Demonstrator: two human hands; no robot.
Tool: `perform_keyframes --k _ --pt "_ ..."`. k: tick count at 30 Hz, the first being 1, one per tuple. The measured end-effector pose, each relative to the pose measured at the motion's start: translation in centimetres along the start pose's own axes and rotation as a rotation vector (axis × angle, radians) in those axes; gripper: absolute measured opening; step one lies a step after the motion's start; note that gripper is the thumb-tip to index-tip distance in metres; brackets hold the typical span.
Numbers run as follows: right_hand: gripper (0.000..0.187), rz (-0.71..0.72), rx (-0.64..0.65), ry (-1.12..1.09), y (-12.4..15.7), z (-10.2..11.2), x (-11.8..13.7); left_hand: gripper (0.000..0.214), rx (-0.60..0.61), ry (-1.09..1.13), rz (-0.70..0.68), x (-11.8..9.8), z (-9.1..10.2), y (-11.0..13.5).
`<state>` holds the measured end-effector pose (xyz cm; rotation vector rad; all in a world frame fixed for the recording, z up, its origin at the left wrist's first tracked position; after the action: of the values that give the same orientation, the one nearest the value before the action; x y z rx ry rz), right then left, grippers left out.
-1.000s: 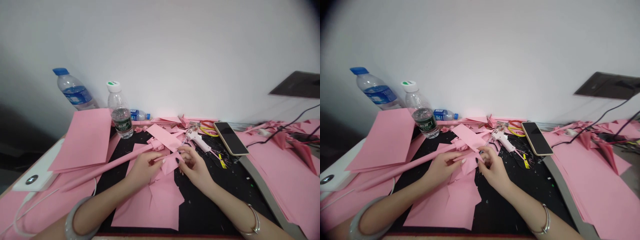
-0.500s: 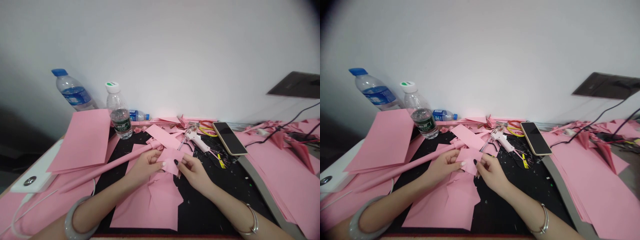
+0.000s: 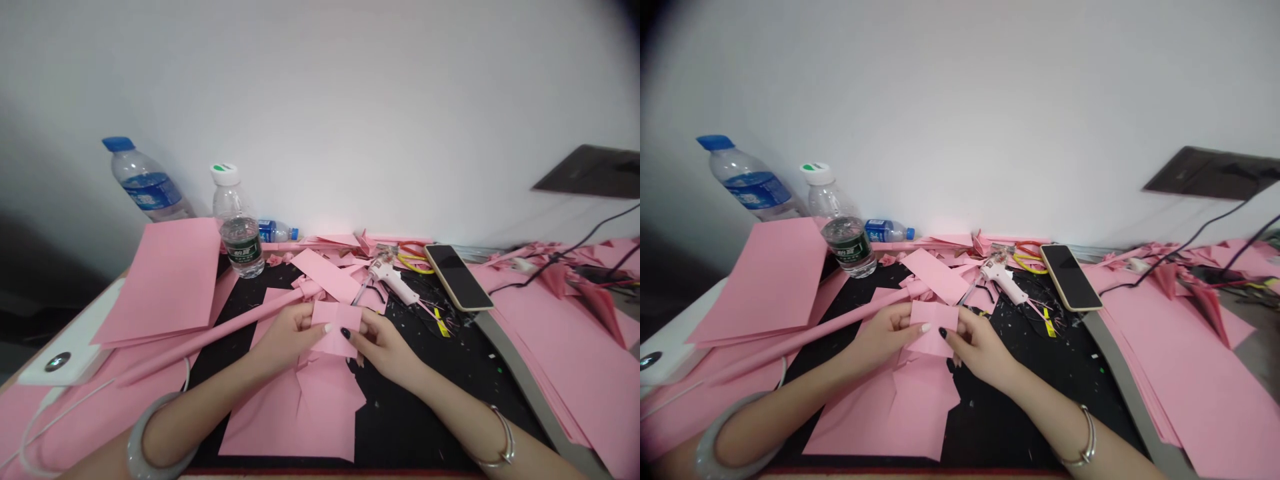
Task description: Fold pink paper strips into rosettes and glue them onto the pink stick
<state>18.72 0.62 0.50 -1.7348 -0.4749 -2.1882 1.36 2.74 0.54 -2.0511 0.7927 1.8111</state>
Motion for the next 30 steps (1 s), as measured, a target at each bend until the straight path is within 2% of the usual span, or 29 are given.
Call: perform_keyframes --k 3,9,14,18,21,24,28,30 --pt "0.02 0.002 0.031 -0.103 -0.05 -0.07 0.03 0.027 -0.005 0.056 0.011 -0.02 0.01 0.03" --pt "0.035 0.033 -0.003 -0.278 -0.26 0.37 0.01 0.024 -0.088 0.069 0.03 -0.55 0.25 0.29" --pt "0.027 0.005 -0.01 -0.52 -0.32 0.38 -0.5 0.016 -0.04 0.203 0.061 -0.41 0.16 0.3" --pt "0.018 0.01 -0.028 -0.571 -0.25 0.34 -0.32 0.012 -0.003 0.333 0.072 0.1 0.31 0.24" --pt "0.024 0.05 0.017 -0.612 -0.1 0.35 -0.04 0.016 0.061 0.434 0.047 0.31 0.48 0.21" --pt "0.028 0.067 0.017 -0.562 -0.07 0.35 0.13 0.022 0.036 0.384 0.059 0.25 0.53 0.22" --pt "0.014 0.01 -0.038 -0.354 -0.32 0.18 0.17 0.016 -0.057 0.147 0.116 -0.05 0.26 0.2" --pt "0.018 -0.011 -0.039 -0.321 -0.44 0.06 0.13 0.018 -0.058 0.139 0.122 -0.07 0.12 0.13"
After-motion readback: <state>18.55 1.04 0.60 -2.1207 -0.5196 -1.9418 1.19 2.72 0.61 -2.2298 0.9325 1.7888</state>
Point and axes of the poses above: each hand's wrist, its own y-axis away from the middle knuckle, its own z-axis out of the back of the hand, x = y × z, the point moved 2 cm from there along -y, towards the middle knuckle, and after that the axes turned 4 degrees about x, right-handed, at the moved point
